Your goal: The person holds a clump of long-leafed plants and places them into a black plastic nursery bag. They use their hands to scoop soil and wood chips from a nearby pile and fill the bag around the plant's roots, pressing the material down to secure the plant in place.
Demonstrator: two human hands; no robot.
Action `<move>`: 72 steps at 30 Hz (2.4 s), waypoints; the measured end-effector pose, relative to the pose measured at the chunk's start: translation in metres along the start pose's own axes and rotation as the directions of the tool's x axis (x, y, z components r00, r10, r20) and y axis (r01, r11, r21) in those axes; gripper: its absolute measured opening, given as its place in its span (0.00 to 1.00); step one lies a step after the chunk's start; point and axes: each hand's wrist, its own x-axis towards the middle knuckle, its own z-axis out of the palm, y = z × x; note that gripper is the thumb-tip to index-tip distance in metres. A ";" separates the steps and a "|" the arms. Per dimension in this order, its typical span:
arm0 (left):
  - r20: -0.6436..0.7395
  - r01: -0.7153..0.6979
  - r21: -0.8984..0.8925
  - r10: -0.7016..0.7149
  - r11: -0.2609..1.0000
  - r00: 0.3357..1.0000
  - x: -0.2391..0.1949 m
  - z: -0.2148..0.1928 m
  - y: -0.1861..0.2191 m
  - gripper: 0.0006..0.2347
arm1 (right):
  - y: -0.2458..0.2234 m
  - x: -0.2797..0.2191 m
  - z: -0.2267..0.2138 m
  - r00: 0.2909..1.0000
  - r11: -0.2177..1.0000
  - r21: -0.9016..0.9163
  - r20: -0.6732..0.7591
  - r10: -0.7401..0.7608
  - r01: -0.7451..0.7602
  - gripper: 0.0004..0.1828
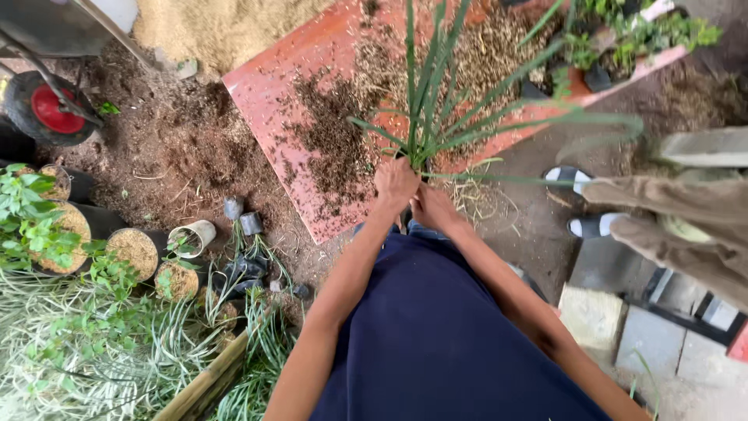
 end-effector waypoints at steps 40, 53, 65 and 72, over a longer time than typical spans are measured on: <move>-0.358 0.203 -0.406 -0.359 0.891 0.862 -0.030 0.033 0.049 0.21 | 0.020 0.095 -0.138 0.993 0.963 -0.246 0.027 0.118 -0.108 0.40; -0.359 0.154 -0.397 -0.307 0.905 0.881 -0.028 0.040 0.040 0.27 | 0.058 0.144 -0.122 0.945 0.978 0.181 0.288 -0.157 0.107 0.17; -0.379 0.057 -0.346 -0.195 0.936 0.904 -0.037 0.028 0.033 0.21 | 0.022 0.152 -0.136 0.685 0.977 -0.035 0.708 0.174 -0.212 0.21; -0.402 0.045 -0.289 -0.164 0.956 0.901 -0.037 0.027 0.034 0.20 | 0.022 0.158 -0.119 0.606 0.937 0.350 0.751 -0.264 -0.025 0.28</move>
